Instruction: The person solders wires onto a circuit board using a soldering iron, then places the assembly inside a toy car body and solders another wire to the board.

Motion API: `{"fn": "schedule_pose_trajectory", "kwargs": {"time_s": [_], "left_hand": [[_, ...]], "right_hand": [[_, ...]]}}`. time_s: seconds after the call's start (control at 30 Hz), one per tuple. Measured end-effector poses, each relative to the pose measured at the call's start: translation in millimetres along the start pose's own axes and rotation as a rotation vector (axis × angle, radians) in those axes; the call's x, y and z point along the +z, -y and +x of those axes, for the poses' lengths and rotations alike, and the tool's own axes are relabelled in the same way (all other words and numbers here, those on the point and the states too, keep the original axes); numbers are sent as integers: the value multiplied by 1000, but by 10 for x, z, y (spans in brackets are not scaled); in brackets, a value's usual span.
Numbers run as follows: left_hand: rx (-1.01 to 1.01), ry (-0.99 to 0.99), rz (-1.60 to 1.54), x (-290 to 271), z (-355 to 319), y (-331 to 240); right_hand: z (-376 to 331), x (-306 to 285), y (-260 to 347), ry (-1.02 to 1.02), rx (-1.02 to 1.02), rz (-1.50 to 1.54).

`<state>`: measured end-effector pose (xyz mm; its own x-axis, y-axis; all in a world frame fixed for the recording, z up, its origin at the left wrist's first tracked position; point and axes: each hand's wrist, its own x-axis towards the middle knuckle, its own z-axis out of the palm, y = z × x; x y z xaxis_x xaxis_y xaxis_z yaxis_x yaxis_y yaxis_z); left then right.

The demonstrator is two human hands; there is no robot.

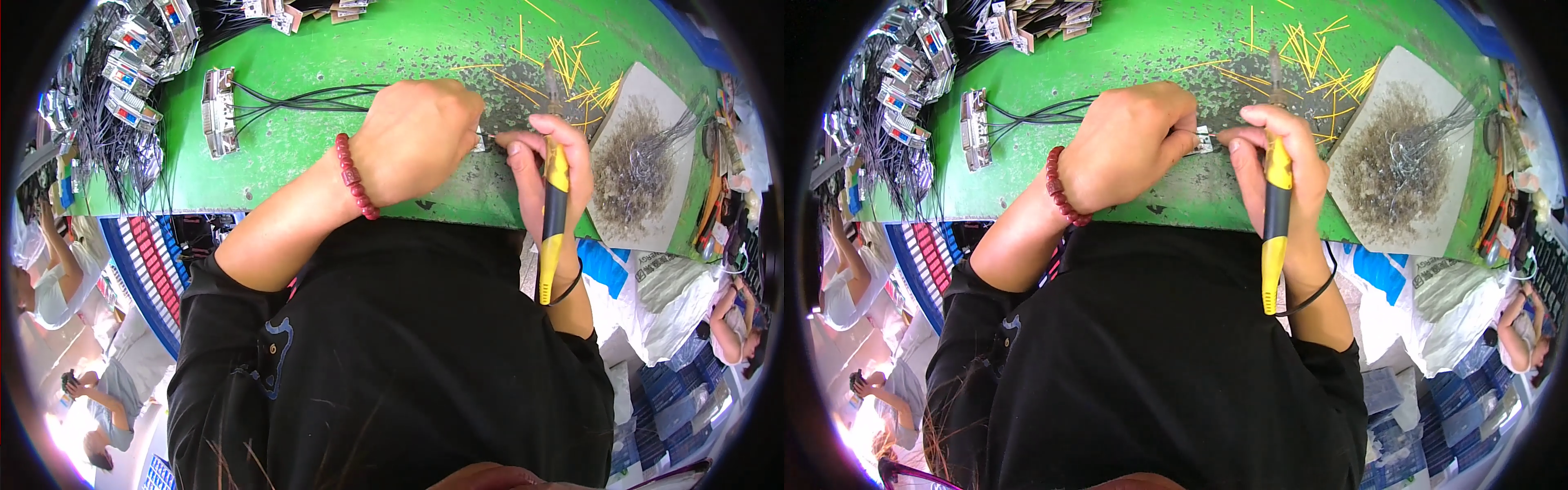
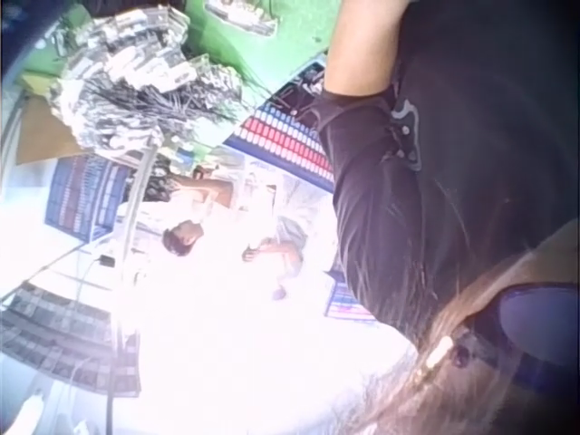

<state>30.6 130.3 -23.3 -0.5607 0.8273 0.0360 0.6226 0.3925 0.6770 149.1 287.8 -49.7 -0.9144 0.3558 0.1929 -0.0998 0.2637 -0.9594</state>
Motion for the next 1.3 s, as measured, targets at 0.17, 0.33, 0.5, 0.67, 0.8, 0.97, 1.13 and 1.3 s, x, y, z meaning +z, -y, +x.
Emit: {"fn": "schedule_pose_trajectory", "kwargs": {"time_s": [0.17,0.33,0.5,0.67,0.8,0.97,1.13,1.3], "left_hand": [[-11,5,-10,-9,-12,1],[-7,-7,-3,-7,-22,-6],[1,4,-16,-18,-23,5],[14,14,-15,-15,-24,18],[20,17,2,-13,-16,4],[12,13,7,-12,-24,-2],[-33,-71,-73,29,-39,16],[-27,-75,-60,46,-56,0]], "right_hand": [[-21,25,-26,-9,17,13],[-2,34,-15,-4,-11,37],[-5,12,-24,-17,-35,21],[-9,12,-61,-1,-79,27],[55,29,-35,35,-101,-51],[123,115,-96,40,-122,-41],[99,141,-101,27,-56,-17],[33,90,-97,-80,-20,-21]]}}
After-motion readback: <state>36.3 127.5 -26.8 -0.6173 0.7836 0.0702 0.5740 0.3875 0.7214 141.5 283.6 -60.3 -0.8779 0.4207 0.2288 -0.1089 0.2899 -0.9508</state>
